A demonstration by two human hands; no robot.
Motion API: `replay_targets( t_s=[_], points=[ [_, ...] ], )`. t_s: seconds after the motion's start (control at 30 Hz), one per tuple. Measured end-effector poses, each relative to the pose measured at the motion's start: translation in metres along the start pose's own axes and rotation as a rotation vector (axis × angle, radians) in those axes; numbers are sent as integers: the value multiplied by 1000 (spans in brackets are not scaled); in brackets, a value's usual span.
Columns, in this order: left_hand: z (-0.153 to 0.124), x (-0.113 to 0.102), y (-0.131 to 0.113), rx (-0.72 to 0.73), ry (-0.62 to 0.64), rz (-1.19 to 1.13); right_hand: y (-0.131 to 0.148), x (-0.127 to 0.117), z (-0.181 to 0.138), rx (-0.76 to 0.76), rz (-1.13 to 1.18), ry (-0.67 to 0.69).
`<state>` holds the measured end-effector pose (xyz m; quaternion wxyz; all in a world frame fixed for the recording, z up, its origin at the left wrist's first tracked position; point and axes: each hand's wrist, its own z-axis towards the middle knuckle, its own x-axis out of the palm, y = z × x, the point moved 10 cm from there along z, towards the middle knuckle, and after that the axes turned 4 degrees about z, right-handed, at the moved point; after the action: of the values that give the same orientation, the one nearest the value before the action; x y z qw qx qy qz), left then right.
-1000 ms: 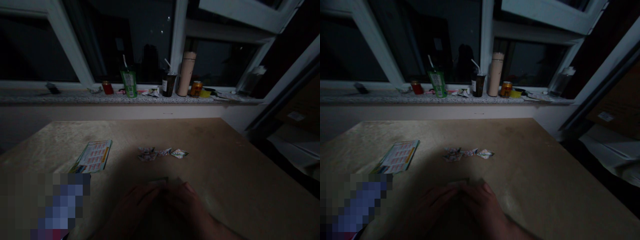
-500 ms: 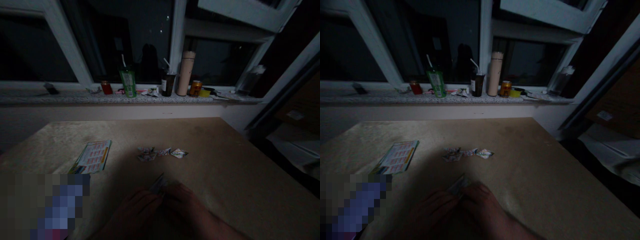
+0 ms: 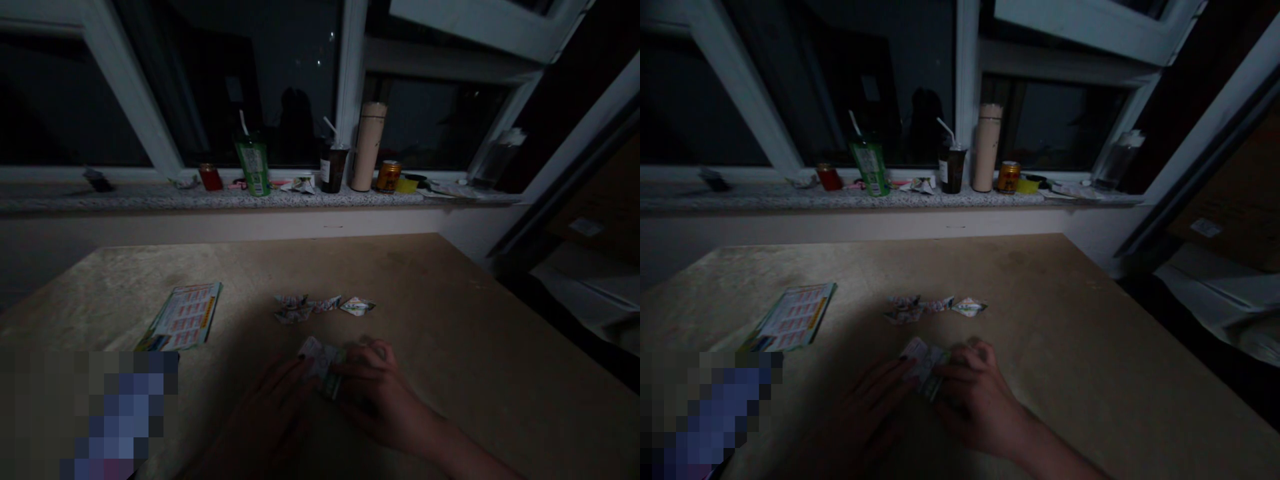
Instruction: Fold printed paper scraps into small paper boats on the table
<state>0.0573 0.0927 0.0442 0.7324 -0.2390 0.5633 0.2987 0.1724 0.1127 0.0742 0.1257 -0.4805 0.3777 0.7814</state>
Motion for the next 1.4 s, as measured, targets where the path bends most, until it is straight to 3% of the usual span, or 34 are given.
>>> replay_targets(
  t_s=[0.3, 0.77, 1.03, 1.3, 1.4],
  points=[
    [-11, 13, 1, 45, 119, -2, -6, -1, -5, 6, 7, 1],
    [-12, 5, -3, 80, 142, -47, -19, 6, -2, -27, 142, -42],
    [-13, 5, -5, 127, 178, -44, -11, 13, 0, -139, 14, 22],
    [-11, -8, -9, 68, 128, -130, -11, 11, 2, -112, 25, 23],
    [-10, -9, -12, 69, 165, -136, -10, 12, 0, -118, 39, 7]
  ],
)
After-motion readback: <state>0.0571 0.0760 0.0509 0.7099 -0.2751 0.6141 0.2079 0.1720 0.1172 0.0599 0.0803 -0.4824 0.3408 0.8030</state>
